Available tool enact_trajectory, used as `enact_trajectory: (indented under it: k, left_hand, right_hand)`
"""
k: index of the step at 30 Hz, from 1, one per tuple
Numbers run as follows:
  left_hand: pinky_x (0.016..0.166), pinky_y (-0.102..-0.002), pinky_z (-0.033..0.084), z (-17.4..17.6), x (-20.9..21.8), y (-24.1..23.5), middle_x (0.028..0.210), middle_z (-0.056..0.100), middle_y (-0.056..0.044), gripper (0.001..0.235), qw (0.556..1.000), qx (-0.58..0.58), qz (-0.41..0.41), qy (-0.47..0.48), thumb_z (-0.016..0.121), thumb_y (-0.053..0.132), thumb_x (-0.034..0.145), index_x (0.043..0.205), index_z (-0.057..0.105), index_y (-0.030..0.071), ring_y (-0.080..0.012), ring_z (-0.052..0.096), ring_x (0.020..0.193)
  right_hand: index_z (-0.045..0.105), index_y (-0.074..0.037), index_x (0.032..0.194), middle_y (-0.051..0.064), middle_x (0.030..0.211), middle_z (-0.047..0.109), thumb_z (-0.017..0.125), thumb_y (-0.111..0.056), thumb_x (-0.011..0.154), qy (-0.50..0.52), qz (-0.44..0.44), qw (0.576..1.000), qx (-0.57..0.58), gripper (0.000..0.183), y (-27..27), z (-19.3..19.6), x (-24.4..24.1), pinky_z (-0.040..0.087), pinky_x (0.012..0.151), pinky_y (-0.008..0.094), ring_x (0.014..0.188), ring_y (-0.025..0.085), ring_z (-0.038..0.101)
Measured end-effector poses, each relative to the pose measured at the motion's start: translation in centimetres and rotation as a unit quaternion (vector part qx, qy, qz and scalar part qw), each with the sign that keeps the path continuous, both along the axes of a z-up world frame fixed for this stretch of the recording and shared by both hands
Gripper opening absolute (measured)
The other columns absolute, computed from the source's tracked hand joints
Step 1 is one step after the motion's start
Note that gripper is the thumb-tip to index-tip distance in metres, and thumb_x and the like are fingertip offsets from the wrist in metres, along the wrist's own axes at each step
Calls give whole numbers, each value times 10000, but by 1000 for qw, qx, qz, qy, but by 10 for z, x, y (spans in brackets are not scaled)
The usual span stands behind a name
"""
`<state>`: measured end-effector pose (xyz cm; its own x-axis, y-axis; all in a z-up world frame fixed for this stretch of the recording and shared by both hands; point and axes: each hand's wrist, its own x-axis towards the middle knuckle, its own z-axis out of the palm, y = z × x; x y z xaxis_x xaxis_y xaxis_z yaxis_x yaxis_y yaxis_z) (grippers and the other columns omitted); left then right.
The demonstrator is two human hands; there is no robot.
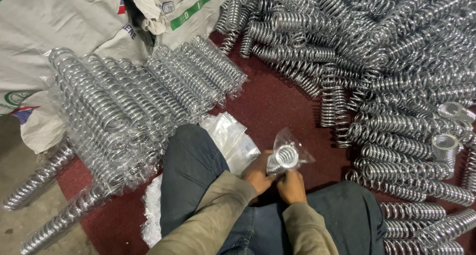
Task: The person places metal springs into small plastic bags while sitting on the floor.
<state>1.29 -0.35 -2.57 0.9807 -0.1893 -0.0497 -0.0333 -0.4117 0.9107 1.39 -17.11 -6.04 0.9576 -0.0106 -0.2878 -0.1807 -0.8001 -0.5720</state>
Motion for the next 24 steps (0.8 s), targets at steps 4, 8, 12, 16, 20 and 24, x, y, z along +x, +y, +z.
enact_trajectory:
  k: [4,8,12,16,20,24]
  left_hand:
    - [928,-502,506,30,11,-5,1348,616,-168,669,995,38,-24,90,715,253,858,1450,427,131,-415,630,1173]
    - [1077,-536,368,131,-25,4,1358,522,-212,804,960,104,18,259,386,612,930,1555,184,148,-446,515,1230]
    - [1173,-387,325,147,-86,20,1603,408,-197,817,989,-98,60,96,475,540,979,1593,238,56,-315,432,1469]
    - [942,-380,450,140,-84,28,1044,615,-70,753,997,-45,35,-52,585,527,952,1550,396,111,-251,598,986]
    - [1080,-495,413,129,-50,25,1356,444,-150,942,994,-59,39,-82,843,488,757,1477,372,106,-347,474,1277]
    - [1066,-433,464,144,-40,9,1332,624,-80,570,979,-128,-42,-154,708,209,799,1340,545,134,-292,615,1249]
  right_hand:
    - [644,-144,1224,49,1136,804,656,-149,829,106,-26,990,88,395,27,110,-12,517,948,358,1110,241,735]
    - [125,-227,1640,107,1538,509,761,-298,785,118,29,991,60,1068,43,172,-52,464,1084,408,1340,320,586]
    - [522,-205,1503,-4,1418,706,618,-373,922,-4,56,985,166,613,31,222,-64,524,966,279,1224,119,713]
    - [808,-122,1032,17,937,843,635,-258,961,-169,-43,964,199,232,33,246,-56,574,681,258,811,116,772]
    - [777,-160,1040,-2,858,773,670,-191,948,-251,37,962,102,144,28,248,-46,500,568,280,679,109,677]
    - [691,-108,1046,26,826,624,631,-106,965,-337,170,926,-1,101,28,242,-62,422,697,375,755,243,524]
